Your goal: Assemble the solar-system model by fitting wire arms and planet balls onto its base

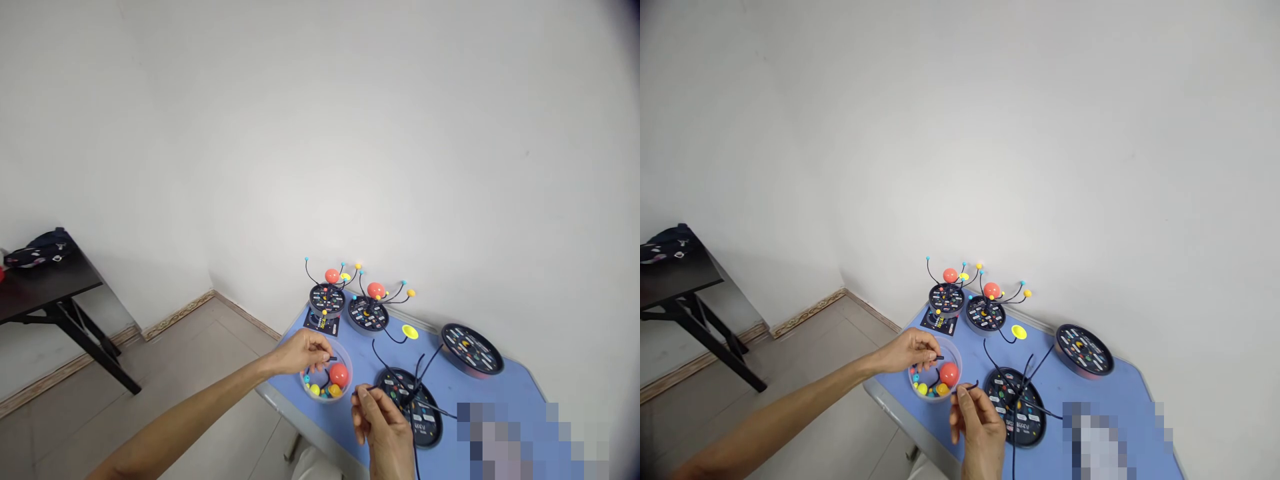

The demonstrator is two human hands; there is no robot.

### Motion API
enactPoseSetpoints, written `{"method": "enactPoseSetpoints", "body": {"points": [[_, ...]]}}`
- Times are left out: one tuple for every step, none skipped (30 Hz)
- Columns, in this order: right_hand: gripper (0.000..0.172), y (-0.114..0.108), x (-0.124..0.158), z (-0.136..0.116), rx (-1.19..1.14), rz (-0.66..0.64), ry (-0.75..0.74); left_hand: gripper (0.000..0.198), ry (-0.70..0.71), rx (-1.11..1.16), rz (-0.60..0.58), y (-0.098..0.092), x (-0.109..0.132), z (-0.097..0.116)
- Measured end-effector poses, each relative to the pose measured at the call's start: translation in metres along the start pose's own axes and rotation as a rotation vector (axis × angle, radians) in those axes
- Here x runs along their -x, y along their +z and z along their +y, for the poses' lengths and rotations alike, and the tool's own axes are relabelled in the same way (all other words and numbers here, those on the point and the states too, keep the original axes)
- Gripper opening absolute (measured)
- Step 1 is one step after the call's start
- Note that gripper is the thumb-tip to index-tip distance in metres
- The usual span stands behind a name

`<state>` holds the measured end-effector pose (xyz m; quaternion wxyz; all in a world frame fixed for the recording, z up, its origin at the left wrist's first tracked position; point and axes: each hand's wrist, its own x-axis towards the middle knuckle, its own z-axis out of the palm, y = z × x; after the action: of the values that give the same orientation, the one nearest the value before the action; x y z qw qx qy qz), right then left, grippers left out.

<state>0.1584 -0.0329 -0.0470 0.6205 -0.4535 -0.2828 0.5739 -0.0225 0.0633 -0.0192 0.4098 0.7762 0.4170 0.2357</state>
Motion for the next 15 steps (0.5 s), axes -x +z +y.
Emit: {"method": "enactPoseSetpoints", "body": {"points": [[0.041, 0.001, 0.0, -0.001, -0.044, -0.013, 0.023, 0.042, -0.018, 0.074, 0.008, 0.002, 0.005, 0.004], [0.039, 0.002, 0.0, -0.002, -0.086, -0.021, 0.038, 0.045, -0.033, 0.171, 0.022, 0.004, 0.01, 0.009], [0.037, 0.003, 0.002, -0.004, -0.121, -0.03, 0.05, 0.046, -0.046, 0.291, 0.043, 0.007, 0.015, 0.015], [0.036, 0.005, 0.003, -0.005, -0.148, -0.036, 0.057, 0.046, -0.054, 0.421, 0.066, 0.01, 0.02, 0.021], [0.035, 0.006, 0.005, -0.007, -0.17, -0.039, 0.058, 0.045, -0.055, 0.537, 0.086, 0.013, 0.025, 0.027], [0.035, 0.008, 0.008, -0.01, -0.187, -0.04, 0.057, 0.043, -0.053, 0.626, 0.098, 0.016, 0.03, 0.033], [0.034, 0.009, 0.01, -0.012, -0.197, -0.043, 0.057, 0.041, -0.046, 0.679, 0.108, 0.02, 0.035, 0.038], [0.034, 0.009, 0.013, -0.015, -0.203, -0.046, 0.058, 0.039, -0.034, 0.704, 0.124, 0.024, 0.039, 0.042], [0.035, 0.01, 0.016, -0.017, -0.205, -0.049, 0.06, 0.038, -0.017, 0.704, 0.152, 0.028, 0.043, 0.046], [0.035, 0.01, 0.019, -0.019, -0.203, -0.053, 0.062, 0.035, 0.006, 0.677, 0.189, 0.032, 0.047, 0.049], [0.035, 0.009, 0.021, -0.021, -0.199, -0.061, 0.062, 0.031, 0.037, 0.622, 0.237, 0.036, 0.051, 0.051], [0.035, 0.009, 0.024, -0.023, -0.194, -0.068, 0.06, 0.026, 0.077, 0.543, 0.289, 0.039, 0.054, 0.054], [0.035, 0.008, 0.026, -0.024, -0.192, -0.073, 0.054, 0.021, 0.122, 0.451, 0.337, 0.042, 0.058, 0.057], [0.035, 0.007, 0.028, -0.025, -0.19, -0.075, 0.046, 0.018, 0.165, 0.36, 0.371, 0.044, 0.062, 0.06], [0.035, 0.006, 0.03, -0.026, -0.188, -0.077, 0.039, 0.017, 0.201, 0.283, 0.394, 0.046, 0.065, 0.064]]}}
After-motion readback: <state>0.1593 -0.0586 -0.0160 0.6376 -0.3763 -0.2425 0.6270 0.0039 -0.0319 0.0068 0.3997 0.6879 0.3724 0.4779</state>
